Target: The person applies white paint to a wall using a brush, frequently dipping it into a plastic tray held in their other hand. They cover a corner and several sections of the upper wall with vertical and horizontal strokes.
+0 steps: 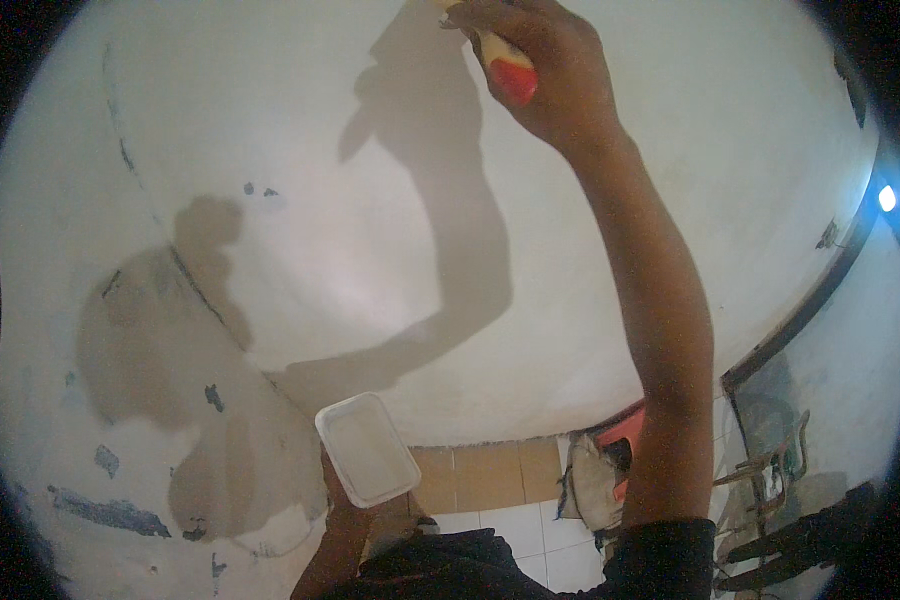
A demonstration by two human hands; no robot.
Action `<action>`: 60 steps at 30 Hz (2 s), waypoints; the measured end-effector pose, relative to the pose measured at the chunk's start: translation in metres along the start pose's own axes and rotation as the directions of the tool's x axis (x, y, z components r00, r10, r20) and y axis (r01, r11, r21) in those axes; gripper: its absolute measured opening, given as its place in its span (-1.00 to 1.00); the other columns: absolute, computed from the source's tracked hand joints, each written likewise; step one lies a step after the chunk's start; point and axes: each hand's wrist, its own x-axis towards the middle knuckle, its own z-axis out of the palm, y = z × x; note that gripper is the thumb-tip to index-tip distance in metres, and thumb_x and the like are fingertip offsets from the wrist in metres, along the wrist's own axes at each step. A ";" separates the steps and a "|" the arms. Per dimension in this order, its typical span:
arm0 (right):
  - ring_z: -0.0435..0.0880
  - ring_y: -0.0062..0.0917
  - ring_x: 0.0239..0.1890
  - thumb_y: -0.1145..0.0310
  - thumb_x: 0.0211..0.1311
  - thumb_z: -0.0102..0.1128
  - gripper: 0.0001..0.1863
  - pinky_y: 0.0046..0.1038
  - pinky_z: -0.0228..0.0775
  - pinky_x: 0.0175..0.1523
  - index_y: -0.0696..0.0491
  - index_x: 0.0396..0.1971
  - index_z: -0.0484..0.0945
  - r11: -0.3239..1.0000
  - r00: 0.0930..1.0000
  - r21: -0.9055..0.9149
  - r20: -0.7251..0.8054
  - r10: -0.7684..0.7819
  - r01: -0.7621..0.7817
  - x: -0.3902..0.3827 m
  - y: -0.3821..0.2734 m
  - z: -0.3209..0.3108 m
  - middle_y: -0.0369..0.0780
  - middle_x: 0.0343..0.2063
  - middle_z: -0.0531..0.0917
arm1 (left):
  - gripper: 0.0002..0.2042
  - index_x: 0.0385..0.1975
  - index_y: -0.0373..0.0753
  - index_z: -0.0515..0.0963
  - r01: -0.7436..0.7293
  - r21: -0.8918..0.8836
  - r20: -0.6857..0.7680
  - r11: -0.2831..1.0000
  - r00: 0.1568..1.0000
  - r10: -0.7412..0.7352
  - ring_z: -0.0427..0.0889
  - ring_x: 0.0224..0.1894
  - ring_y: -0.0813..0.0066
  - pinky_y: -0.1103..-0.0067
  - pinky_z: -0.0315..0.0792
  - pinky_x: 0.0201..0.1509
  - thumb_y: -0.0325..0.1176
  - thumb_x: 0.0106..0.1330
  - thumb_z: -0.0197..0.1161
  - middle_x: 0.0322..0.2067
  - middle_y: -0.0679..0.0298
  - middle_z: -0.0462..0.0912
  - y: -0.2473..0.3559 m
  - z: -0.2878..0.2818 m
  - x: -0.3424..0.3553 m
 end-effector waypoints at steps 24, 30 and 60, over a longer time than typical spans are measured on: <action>0.64 -0.52 -0.06 0.43 0.30 0.24 -0.75 -0.46 0.52 0.06 0.14 -0.06 0.56 0.918 0.938 0.279 0.280 0.204 -0.283 -0.008 0.008 0.005 -0.21 -0.10 0.67 | -0.36 0.34 -0.03 0.28 -0.031 0.078 -0.003 0.996 0.999 0.032 0.51 0.18 0.07 0.03 0.46 0.19 0.24 0.38 -0.10 0.21 0.20 0.46 -0.004 0.049 -0.011; 0.66 -0.42 -0.05 0.38 0.23 0.32 -0.73 -0.45 0.55 0.01 0.03 -0.06 0.63 0.975 0.975 0.002 0.000 0.223 -0.223 -0.045 -0.025 0.050 -0.22 -0.06 0.65 | -0.42 0.32 -0.05 0.30 -0.053 0.031 0.049 0.998 0.997 0.052 0.52 0.17 0.10 0.05 0.46 0.20 0.17 0.43 -0.12 0.19 0.21 0.48 0.003 0.007 -0.009; 0.61 -0.29 0.01 0.48 -0.08 0.41 -0.66 -0.39 0.58 -0.08 -0.08 -0.20 0.71 0.996 0.999 -0.072 0.017 0.048 -0.047 -0.110 -0.076 0.022 -0.24 -0.06 0.62 | -0.44 0.20 -0.07 0.38 -0.005 0.150 -0.061 0.989 0.998 0.014 0.64 0.00 0.16 0.11 0.61 -0.01 0.22 0.42 -0.12 0.03 0.21 0.58 -0.008 0.031 0.012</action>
